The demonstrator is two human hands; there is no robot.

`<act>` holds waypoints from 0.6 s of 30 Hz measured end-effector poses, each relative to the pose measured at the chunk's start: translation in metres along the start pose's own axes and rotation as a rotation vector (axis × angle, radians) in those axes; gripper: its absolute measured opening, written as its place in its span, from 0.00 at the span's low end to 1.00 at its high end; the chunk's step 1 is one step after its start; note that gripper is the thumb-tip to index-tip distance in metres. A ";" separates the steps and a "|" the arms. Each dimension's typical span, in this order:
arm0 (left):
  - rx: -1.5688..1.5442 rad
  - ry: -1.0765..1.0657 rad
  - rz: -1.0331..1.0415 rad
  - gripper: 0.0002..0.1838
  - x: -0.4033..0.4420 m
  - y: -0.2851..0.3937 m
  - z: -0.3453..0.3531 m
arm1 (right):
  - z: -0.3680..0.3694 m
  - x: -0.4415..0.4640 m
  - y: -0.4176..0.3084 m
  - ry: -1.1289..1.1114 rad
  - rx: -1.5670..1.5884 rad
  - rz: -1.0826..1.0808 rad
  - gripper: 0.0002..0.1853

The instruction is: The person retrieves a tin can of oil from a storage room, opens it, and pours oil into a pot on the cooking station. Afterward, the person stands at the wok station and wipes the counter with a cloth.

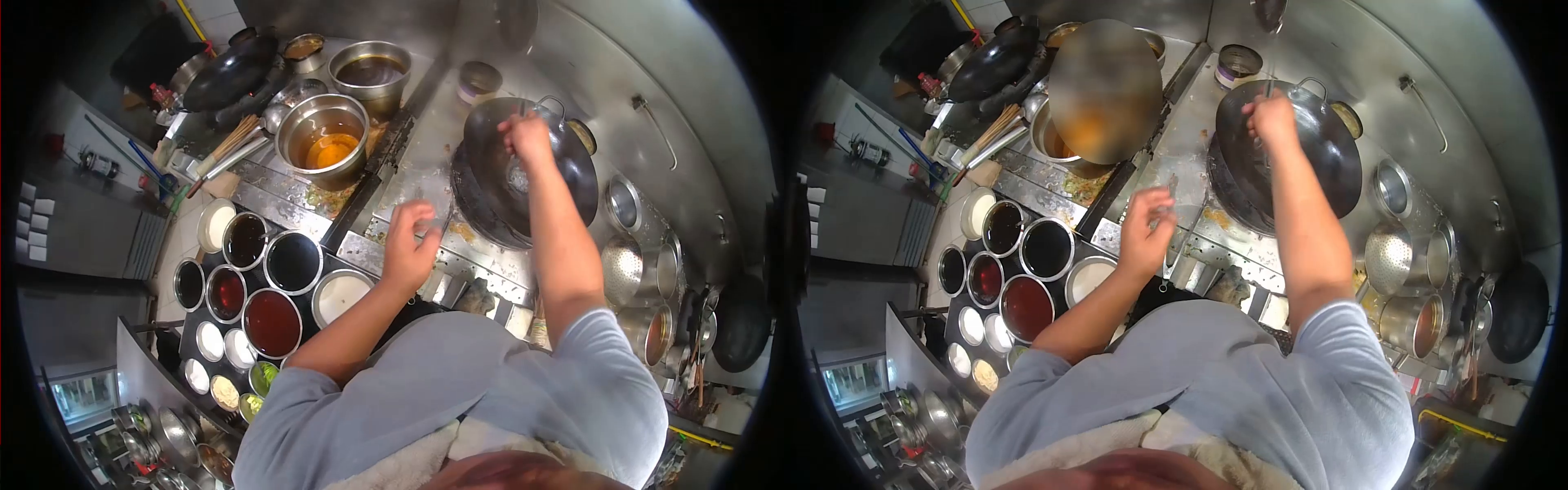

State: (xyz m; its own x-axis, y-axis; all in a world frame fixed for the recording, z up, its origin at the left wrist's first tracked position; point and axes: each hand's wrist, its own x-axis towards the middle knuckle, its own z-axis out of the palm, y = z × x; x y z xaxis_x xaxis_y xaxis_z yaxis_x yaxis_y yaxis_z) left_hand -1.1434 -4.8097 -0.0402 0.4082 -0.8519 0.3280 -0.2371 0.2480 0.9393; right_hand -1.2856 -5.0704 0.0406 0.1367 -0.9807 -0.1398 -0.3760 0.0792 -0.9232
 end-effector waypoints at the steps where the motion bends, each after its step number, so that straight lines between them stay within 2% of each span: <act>1: -0.017 -0.013 -0.059 0.15 -0.015 -0.006 -0.009 | -0.008 0.015 -0.001 0.089 -0.266 -0.020 0.17; 2: -0.033 -0.024 -0.116 0.14 -0.027 -0.011 -0.016 | -0.016 0.032 -0.003 0.178 -0.531 -0.043 0.18; 5: -0.162 -0.088 -0.394 0.11 -0.061 -0.018 -0.023 | -0.019 0.092 0.041 0.381 -0.807 -0.122 0.18; 8: -0.266 -0.167 -0.456 0.08 -0.071 0.003 -0.028 | -0.029 0.139 0.062 -0.247 -1.556 -0.406 0.15; 11: -0.360 -0.245 -0.513 0.07 -0.077 0.016 -0.039 | -0.025 0.169 0.034 -0.130 -1.463 -0.239 0.14; 14: -0.382 -0.227 -0.579 0.07 -0.089 0.012 -0.048 | -0.023 0.100 -0.048 -0.203 -1.265 0.176 0.19; 16: -0.362 -0.232 -0.626 0.07 -0.098 0.007 -0.052 | -0.044 0.123 -0.005 0.039 -1.160 -0.068 0.21; 18: -0.359 -0.243 -0.653 0.07 -0.105 0.002 -0.054 | -0.053 0.082 -0.027 0.111 -0.897 -0.070 0.23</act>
State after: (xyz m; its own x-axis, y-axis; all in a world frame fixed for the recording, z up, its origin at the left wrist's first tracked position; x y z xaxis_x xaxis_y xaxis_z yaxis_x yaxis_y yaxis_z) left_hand -1.1390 -4.6951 -0.0674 0.1531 -0.9433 -0.2946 0.3008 -0.2395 0.9231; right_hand -1.3129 -5.1622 0.0732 0.1146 -0.9933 -0.0155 -0.9493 -0.1049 -0.2962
